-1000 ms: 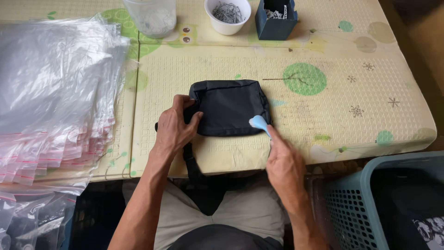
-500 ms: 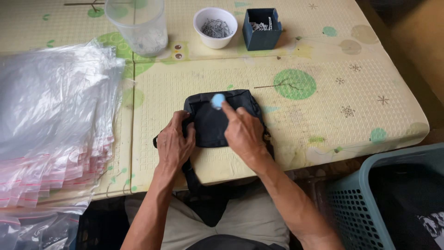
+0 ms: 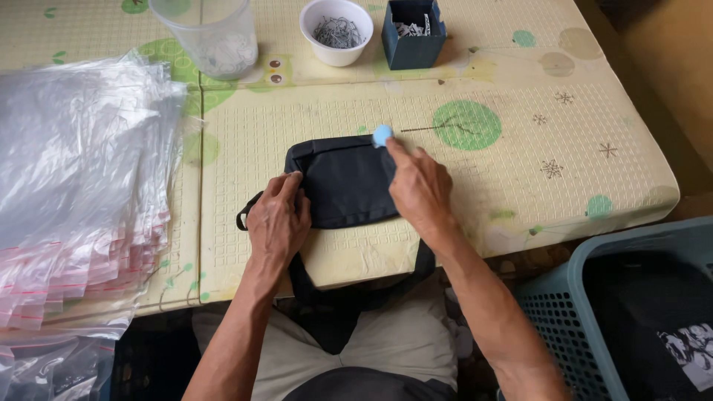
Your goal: The person attaches a chain and a decorative tag to a small black bag, then places the bag into a clear plastic bag and seals it. The person repeats the process with a second bag, brushing it before packaging.
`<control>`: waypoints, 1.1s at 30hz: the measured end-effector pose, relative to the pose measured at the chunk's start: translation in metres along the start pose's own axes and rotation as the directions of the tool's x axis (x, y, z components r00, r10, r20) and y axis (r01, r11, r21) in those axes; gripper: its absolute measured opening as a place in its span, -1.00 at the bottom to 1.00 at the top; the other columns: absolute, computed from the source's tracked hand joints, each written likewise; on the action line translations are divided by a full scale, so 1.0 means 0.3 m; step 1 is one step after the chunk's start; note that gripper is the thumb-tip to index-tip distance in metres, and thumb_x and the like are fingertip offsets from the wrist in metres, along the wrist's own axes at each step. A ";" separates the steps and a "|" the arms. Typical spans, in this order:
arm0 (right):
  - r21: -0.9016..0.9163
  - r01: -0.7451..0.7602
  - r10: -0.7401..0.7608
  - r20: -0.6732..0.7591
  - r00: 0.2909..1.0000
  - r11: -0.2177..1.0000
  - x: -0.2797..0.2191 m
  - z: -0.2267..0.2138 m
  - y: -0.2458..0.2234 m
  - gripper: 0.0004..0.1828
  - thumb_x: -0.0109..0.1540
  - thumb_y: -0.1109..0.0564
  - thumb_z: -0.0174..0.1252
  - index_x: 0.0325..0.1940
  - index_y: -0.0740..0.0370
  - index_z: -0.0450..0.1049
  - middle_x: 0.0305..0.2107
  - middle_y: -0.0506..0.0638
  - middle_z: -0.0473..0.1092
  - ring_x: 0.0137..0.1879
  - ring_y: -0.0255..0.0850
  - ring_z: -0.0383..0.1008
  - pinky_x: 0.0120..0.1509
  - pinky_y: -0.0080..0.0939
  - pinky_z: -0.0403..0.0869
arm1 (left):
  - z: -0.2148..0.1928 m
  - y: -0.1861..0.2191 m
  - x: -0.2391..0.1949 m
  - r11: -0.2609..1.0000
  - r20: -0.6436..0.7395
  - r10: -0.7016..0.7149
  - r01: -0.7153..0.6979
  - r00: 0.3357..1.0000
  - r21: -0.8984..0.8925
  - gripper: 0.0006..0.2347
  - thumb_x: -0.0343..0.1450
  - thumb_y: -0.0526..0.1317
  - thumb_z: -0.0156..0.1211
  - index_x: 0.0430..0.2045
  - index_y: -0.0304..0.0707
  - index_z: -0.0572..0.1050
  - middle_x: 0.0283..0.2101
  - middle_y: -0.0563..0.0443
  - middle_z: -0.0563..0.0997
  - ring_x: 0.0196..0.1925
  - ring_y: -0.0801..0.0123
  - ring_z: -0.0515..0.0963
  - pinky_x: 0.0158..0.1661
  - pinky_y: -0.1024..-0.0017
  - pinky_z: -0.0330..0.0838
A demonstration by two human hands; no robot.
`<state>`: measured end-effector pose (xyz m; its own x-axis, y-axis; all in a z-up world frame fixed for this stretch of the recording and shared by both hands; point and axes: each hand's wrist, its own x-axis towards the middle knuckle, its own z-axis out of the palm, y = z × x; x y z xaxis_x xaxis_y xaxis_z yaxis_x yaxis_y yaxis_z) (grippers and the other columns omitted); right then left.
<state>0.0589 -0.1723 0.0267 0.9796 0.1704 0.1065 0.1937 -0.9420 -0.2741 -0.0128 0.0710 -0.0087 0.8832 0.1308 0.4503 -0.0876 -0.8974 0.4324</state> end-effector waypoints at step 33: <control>0.677 -0.028 0.058 -0.023 0.998 0.735 -0.581 -0.023 -0.065 -0.52 0.38 0.15 -0.11 0.41 0.09 0.32 0.13 0.05 0.52 -0.70 -0.49 0.07 -0.79 -0.47 0.12 | -0.094 -0.066 0.004 0.852 0.218 0.523 -0.496 0.824 -0.166 -0.67 0.41 -0.04 0.30 -0.02 -0.17 0.62 0.14 -0.07 0.59 0.30 0.02 0.43 -0.02 0.04 0.33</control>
<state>-0.1159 -0.1856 0.0202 0.9878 0.1084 0.1122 0.1517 -0.5012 -0.8519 -0.0230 0.1006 0.0052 0.7825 -0.4529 0.4272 -0.5896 -0.7595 0.2748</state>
